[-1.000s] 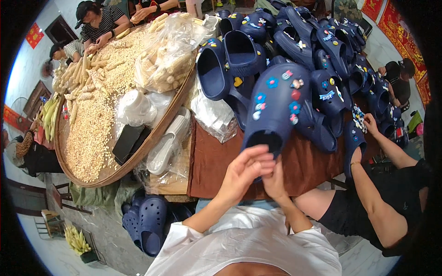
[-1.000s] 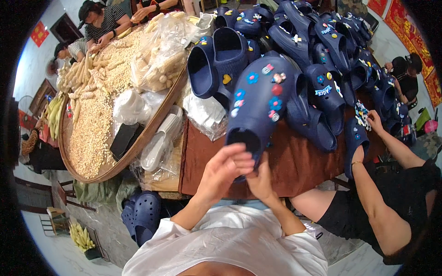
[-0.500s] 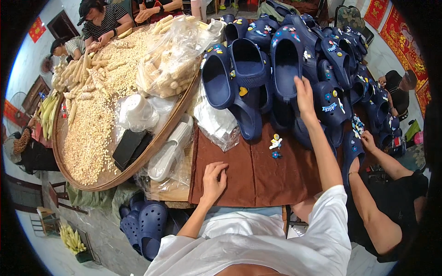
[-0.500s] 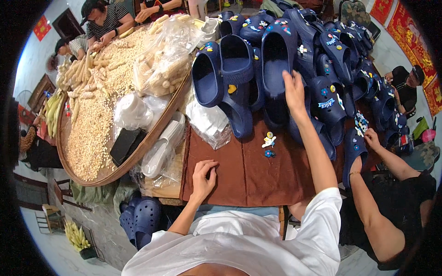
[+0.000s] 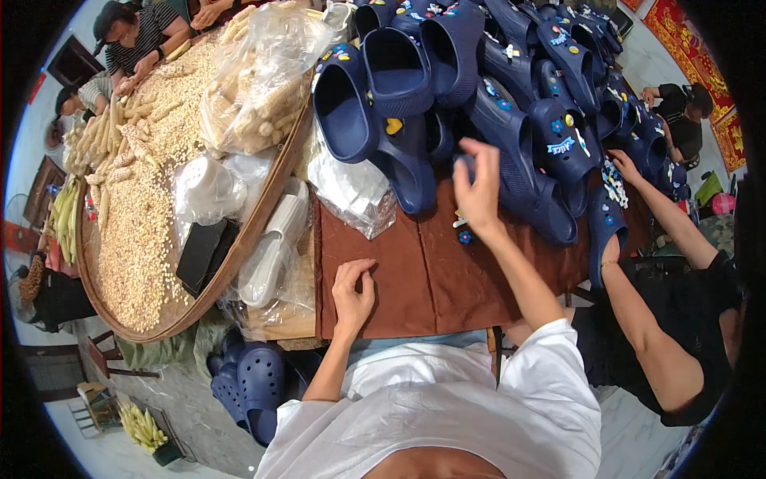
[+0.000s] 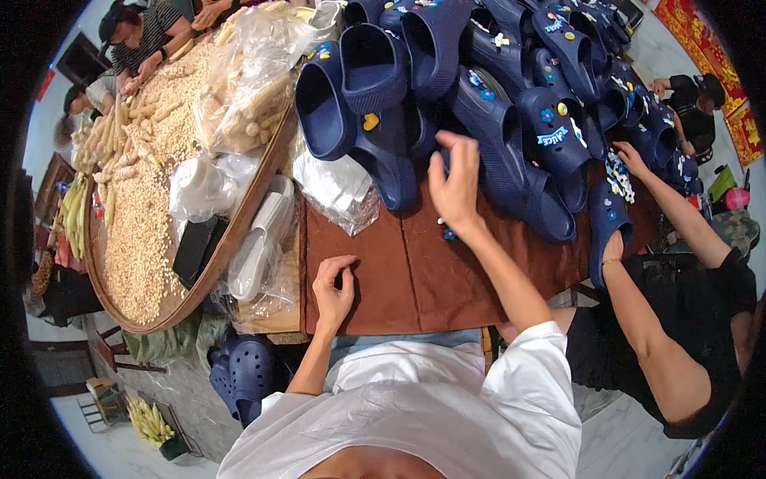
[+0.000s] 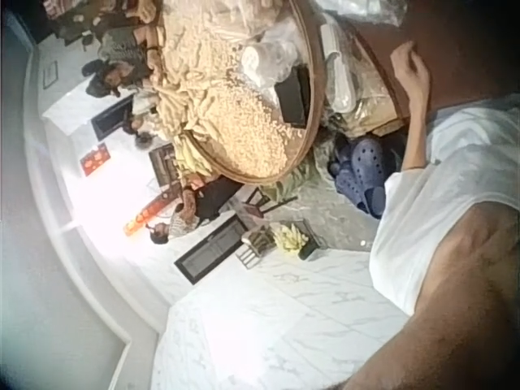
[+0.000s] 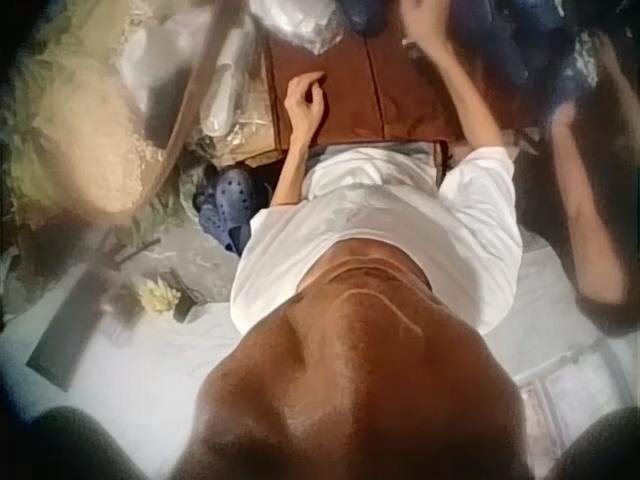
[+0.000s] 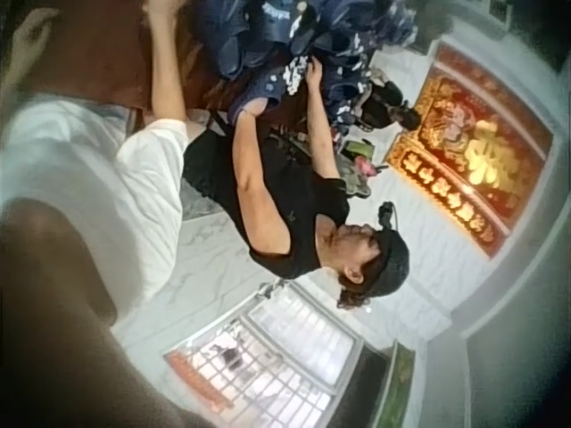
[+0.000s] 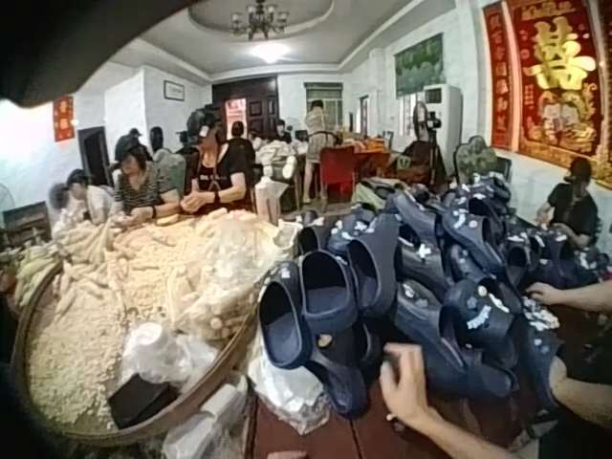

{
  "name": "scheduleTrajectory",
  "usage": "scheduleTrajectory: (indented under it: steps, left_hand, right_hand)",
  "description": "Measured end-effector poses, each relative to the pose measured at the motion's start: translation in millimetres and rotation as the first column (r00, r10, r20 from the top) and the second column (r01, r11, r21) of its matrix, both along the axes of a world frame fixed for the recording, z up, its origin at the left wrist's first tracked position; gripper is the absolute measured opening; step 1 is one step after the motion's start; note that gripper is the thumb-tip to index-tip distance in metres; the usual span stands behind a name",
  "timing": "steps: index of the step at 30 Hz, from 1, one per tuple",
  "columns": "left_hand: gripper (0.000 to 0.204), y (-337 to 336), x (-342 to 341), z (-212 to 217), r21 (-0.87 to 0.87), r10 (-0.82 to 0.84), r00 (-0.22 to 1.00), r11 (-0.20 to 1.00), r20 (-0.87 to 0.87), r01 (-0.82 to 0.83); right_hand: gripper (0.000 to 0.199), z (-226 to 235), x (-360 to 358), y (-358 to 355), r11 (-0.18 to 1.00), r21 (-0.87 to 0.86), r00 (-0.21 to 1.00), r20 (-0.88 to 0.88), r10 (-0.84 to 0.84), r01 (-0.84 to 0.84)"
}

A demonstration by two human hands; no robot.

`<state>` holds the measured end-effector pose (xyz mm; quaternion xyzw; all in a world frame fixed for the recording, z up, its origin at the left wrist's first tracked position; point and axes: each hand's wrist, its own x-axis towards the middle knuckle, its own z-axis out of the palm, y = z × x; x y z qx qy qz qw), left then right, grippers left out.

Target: Attaching decorative charms into the holes of blue plastic clogs.

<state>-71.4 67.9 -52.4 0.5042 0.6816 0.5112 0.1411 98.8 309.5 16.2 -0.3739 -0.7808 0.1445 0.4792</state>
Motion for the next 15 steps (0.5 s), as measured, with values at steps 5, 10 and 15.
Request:
scheduleTrajectory:
  steps: [5, 10, 15]
  left_hand:
    - [0.021, 8.0, 8.2, 3.3, -0.038, 0.069, 0.997, 0.997, 0.036, -0.068]
    - [0.032, 48.8, 27.3, 27.0, 0.060, -0.022, 1.000, 0.998, 0.017, 0.021]
    - [0.045, 104.2, 36.0, 17.5, 0.085, -0.073, 0.993, 0.993, -0.097, 0.081]
  right_hand:
    - [0.051, -49.8, 8.0, -14.0, 0.995, -0.061, 0.962, 0.266, -0.059, 0.078]
    - [0.052, -66.6, 4.1, 11.4, 0.971, -0.076, 0.875, 0.454, -0.168, 0.226]
    - [0.039, -73.9, 6.2, 22.3, 0.962, -0.039, 0.836, 0.505, -0.215, 0.271]
